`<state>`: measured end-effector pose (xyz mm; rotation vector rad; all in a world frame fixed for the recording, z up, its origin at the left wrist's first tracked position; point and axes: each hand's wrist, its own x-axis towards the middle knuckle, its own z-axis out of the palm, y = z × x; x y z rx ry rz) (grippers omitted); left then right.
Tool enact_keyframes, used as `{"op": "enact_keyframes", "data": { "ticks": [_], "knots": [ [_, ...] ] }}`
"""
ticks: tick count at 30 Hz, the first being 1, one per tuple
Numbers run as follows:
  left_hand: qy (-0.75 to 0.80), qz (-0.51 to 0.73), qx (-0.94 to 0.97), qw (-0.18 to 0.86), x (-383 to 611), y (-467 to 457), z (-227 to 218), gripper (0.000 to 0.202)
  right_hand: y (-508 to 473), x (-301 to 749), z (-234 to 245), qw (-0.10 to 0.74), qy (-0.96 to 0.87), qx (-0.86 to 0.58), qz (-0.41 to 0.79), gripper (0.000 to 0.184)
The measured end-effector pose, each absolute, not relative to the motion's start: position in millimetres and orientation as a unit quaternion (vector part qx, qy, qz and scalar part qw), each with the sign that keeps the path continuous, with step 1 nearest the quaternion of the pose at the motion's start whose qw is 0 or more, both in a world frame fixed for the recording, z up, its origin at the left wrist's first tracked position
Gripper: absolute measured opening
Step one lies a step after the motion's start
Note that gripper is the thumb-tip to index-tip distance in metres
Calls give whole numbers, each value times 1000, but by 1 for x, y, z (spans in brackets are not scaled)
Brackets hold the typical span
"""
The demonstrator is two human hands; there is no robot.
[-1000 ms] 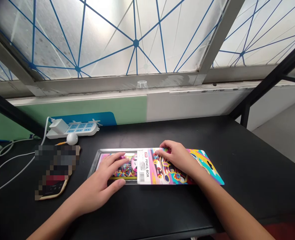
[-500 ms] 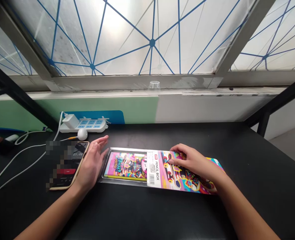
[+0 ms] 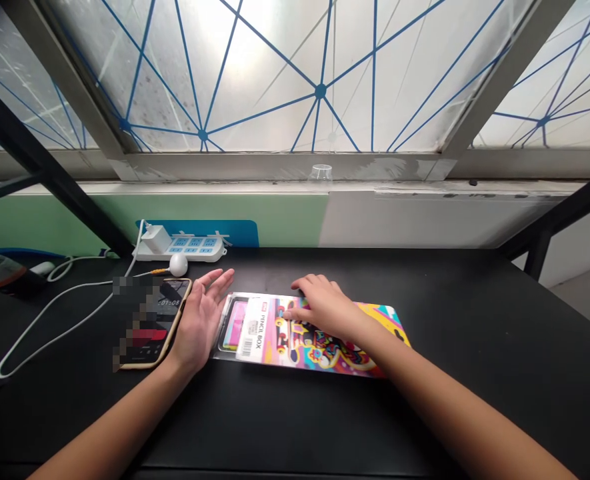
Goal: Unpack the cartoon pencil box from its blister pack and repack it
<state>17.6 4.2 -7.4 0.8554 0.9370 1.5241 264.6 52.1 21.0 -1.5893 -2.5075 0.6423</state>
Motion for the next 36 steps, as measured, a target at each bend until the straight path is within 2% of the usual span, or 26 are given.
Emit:
{"op": "enact_keyframes", "data": {
  "ticks": [6,11,13,16,18,22,29,32,36],
  "knots": [
    [383,642,362,556,16,4,-7,49,55,208,33,17,-861,-476,178,46],
    [444,606,351,559,12,6,-7,35,57,220,28,52,-858,-487,154,55],
    [474,590,339,559,10,8,-7,37,58,243,27,64,-847,-502,162,55],
    [508,562,325,566,8,10,-8,58,52,291,26,90,-811,-542,204,54],
    [525,543,314,575,7,12,-9,65,41,325,19,126,-774,-570,244,53],
    [536,548,290,573,10,15,-9,64,9,373,-7,203,-666,-617,368,56],
    [545,551,321,545,11,15,-15,73,-17,377,-19,283,-582,-604,465,54],
    [552,539,342,537,9,16,-17,66,-15,371,-13,311,-550,-581,512,52],
    [541,518,380,542,7,19,-18,47,-14,370,-11,342,-545,-584,495,53]
  ]
}}
